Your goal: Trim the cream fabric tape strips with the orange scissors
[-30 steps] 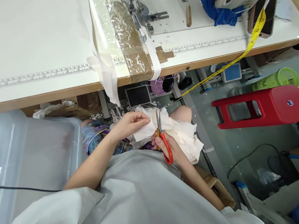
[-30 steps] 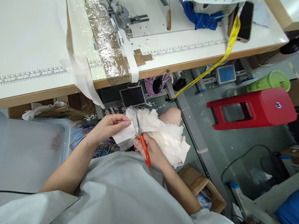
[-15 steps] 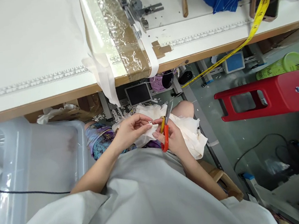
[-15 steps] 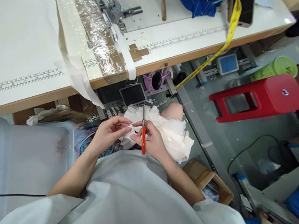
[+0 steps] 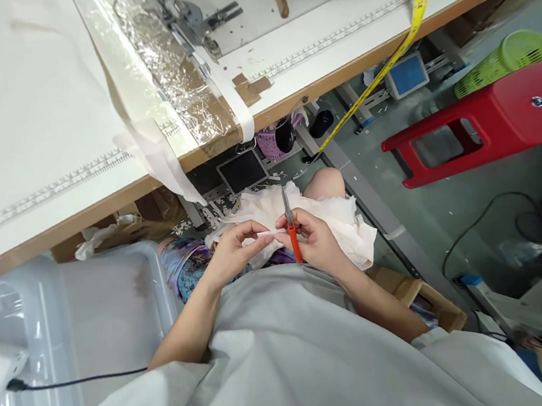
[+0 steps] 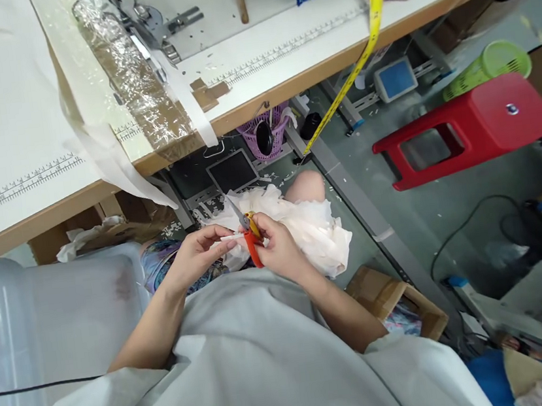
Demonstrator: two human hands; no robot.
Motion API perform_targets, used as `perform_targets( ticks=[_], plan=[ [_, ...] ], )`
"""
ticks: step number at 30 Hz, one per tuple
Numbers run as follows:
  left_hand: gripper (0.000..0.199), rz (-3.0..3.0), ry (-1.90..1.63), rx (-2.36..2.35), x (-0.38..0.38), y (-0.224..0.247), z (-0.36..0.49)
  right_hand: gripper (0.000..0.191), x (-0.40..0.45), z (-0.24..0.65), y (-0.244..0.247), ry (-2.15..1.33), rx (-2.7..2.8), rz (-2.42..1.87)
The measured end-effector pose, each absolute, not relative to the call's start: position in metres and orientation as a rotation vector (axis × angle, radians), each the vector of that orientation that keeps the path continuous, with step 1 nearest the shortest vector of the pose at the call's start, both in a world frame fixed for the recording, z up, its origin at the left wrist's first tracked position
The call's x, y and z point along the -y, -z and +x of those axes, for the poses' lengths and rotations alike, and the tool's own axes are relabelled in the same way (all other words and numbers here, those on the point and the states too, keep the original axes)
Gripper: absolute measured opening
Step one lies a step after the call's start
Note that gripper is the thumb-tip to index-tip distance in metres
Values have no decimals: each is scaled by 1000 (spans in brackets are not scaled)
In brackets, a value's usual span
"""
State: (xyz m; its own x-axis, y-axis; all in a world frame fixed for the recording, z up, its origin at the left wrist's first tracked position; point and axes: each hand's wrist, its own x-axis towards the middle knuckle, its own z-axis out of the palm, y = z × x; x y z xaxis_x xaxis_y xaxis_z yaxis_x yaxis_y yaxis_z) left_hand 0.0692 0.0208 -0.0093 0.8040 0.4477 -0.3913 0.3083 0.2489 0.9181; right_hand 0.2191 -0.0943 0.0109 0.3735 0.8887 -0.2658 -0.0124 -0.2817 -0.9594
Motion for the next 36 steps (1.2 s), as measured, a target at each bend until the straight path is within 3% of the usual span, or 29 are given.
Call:
perform_targets(
  ticks=[10, 17, 30, 36],
  plan=[
    [2, 2052, -668, -488, -12, 8, 74, 13, 103, 221, -3, -904, 939, -1679],
    [14, 2332, -1064, -305, -11, 16, 77, 12, 113, 215, -3, -719, 1030, -1607],
    [11, 2446, -1105, -340, -13, 26, 69, 20, 114, 212, 1, -755, 997, -1576],
    [8, 2352, -941, -361, -11, 25, 70, 20, 113, 214, 1, -761, 1009, -1589]
  ],
)
